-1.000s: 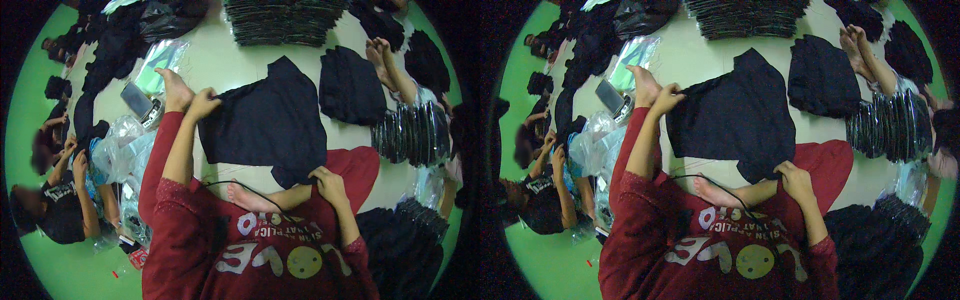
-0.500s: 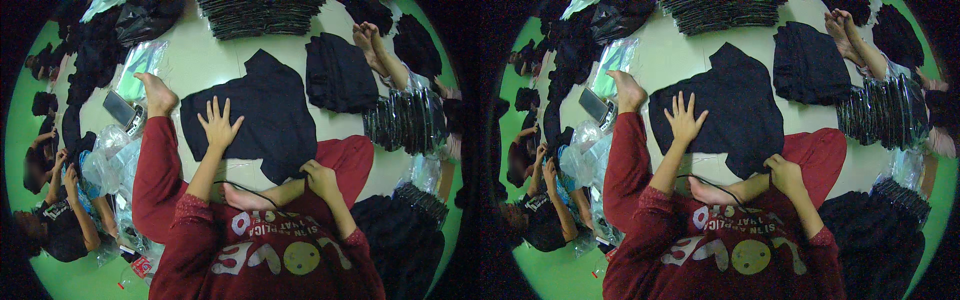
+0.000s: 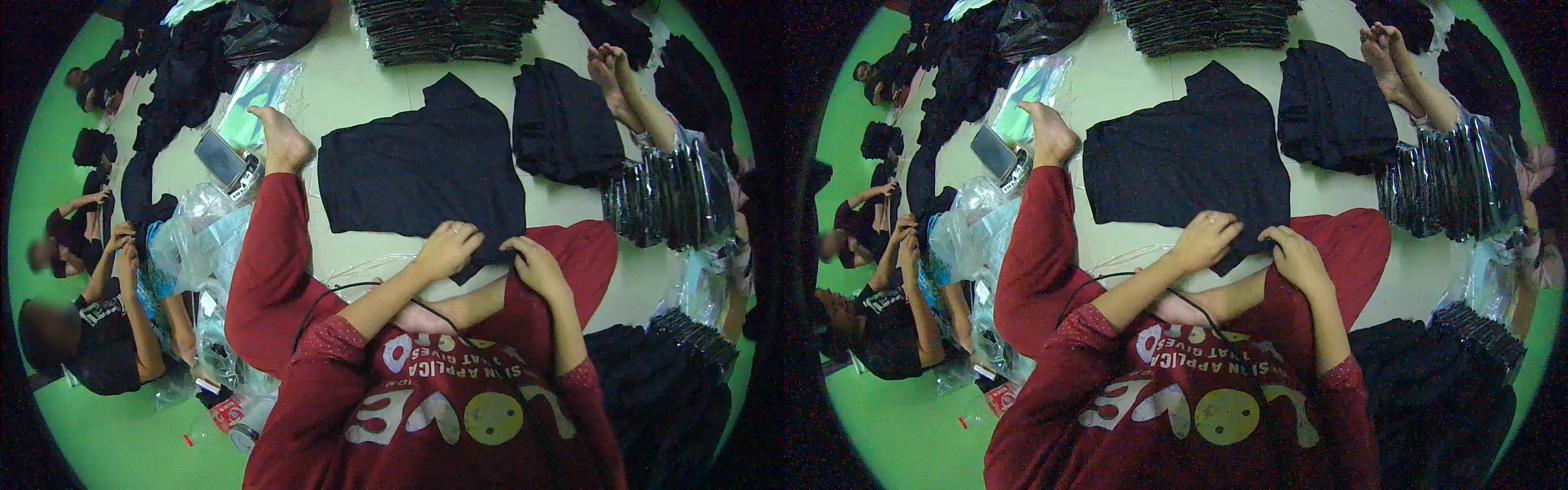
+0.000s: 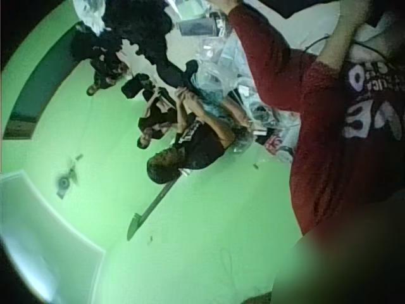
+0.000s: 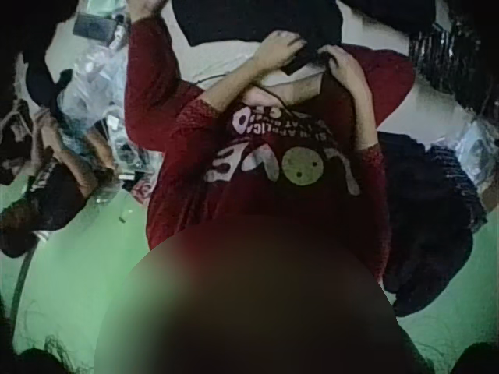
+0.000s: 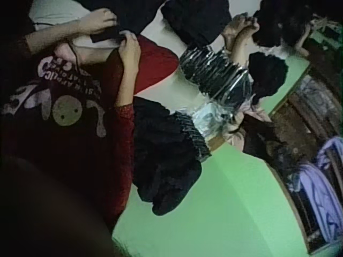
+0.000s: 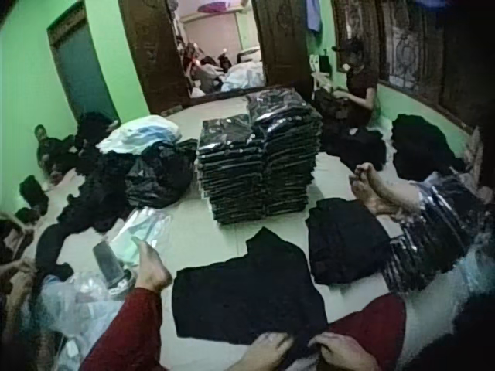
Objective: The person folds black t-shirts by hand on the floor, smoothing and aligning each piece before folding it into a compact rectangle. The folded shirts are stacked in a pile, and the person occasionally places a folded shirt into a clear plastic bag.
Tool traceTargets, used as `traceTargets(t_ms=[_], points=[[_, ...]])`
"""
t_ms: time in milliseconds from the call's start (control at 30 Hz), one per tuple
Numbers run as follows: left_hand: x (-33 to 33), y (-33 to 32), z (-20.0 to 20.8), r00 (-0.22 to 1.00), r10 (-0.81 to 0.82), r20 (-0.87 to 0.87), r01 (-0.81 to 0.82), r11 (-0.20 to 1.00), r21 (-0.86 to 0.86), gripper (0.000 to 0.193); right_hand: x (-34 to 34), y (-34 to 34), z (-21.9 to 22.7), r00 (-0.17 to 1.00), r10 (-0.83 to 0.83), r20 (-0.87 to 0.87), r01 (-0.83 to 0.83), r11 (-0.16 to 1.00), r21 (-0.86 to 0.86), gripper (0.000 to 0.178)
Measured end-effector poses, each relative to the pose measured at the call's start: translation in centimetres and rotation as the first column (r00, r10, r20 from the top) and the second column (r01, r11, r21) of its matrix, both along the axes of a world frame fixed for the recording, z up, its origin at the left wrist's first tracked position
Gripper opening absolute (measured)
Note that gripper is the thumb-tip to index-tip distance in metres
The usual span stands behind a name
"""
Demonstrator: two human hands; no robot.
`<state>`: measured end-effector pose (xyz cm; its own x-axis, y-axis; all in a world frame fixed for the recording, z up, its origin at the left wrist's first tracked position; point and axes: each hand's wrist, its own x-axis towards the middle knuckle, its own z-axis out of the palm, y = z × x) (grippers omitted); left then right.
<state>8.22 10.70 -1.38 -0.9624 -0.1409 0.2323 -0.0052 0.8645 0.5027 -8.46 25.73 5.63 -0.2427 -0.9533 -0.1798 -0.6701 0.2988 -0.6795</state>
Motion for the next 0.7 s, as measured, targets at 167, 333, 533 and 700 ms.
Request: traceTargets(t_ms=[167, 333, 533, 700], points=[[5.0, -7.5, 0.7, 0.950, 0.306, -0.061, -0.310, 0.906, -0.287, 0.007, -0.8, 0.3, -0.1, 0.995, -0.020, 0.095, 0.022, 0.999, -0.023, 0.031], [14.6, -13.7, 2.7, 0.899, 0.402, 0.173, -0.306, 0.860, -0.409, 0.015, 0.0, 0.4, 0.5, 0.996, -0.036, 0.076, 0.033, 0.999, 0.041, 0.031], [17.4, -14.4, 3.2, 0.928, 0.131, 0.349, 0.004, 0.933, -0.360, 0.022, 0.0, -0.2, 0.8, 0.998, -0.011, 0.062, 0.006, 0.997, 0.082, 0.030], [15.3, -17.0, 3.6, 0.735, 0.239, 0.635, -0.337, 0.941, 0.036, 0.023, -2.4, -2.5, 0.3, 0.991, 0.111, -0.068, -0.105, 0.990, 0.090, 0.029]])
